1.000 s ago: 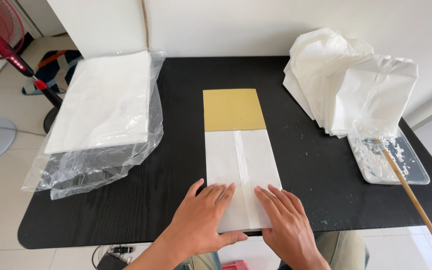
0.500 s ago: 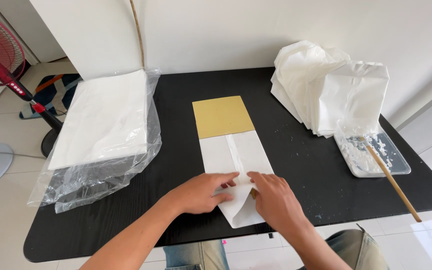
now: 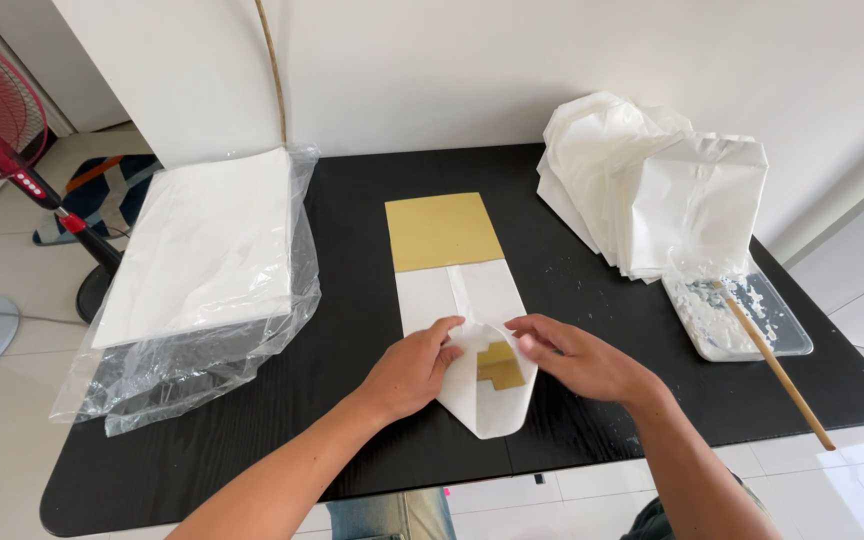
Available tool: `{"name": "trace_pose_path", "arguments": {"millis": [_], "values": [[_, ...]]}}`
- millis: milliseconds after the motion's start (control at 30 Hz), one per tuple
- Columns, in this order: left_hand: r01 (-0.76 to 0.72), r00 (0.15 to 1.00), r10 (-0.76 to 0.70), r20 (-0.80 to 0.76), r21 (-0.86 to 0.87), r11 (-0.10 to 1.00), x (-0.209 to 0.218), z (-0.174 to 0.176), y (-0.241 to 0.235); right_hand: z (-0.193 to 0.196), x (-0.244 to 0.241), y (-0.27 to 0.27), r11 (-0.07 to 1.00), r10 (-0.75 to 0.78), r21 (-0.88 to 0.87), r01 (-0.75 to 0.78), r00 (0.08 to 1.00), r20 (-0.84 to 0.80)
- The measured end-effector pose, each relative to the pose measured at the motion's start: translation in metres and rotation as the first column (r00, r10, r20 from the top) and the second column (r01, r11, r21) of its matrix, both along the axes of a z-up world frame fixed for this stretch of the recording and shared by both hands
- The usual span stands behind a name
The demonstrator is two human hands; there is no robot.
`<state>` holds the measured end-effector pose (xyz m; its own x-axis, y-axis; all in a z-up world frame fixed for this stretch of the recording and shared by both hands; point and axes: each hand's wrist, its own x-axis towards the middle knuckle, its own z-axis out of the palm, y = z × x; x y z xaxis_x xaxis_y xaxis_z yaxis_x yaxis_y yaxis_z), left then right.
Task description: Folding the bottom of a paper sleeve and applying glue with a brush to seal it, as part of kite assembly.
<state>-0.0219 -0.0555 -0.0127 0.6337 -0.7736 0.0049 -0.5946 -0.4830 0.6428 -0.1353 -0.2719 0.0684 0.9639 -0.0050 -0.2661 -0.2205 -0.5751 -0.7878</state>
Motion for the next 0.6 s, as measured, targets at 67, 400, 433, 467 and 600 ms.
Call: {"name": "trace_pose_path", "arguments": {"millis": [67,400,433,467,600], "values": [[-0.030,0.999,0.030,0.021,-0.001,1.000,-0.002,0.002,-0.003,-0.016,0.003,-0.005,1.000,-0.020,0.013,0.019,1.000,0.022],[-0.213,0.945,0.158,0.288,0.170,0.962,0.001,0.010,-0.041,-0.064,0.048,0.000,0.917,0.047,-0.399,0.000,0.993,0.108],[-0.213,0.944,0.157,0.291,0.168,0.963,0.002,0.010,-0.044,-0.071,0.054,-0.002,0.916,0.046,-0.400,0.003,0.993,0.112],[-0.245,0.938,0.189,0.291,0.170,0.955,0.003,0.011,-0.047,-0.078,0.059,-0.004,0.892,0.052,-0.451,0.009,0.991,0.124],[-0.330,0.904,0.264,0.338,0.156,0.931,0.008,0.004,-0.054,-0.103,0.073,-0.006,0.831,0.021,-0.549,0.089,0.981,0.192]]}}
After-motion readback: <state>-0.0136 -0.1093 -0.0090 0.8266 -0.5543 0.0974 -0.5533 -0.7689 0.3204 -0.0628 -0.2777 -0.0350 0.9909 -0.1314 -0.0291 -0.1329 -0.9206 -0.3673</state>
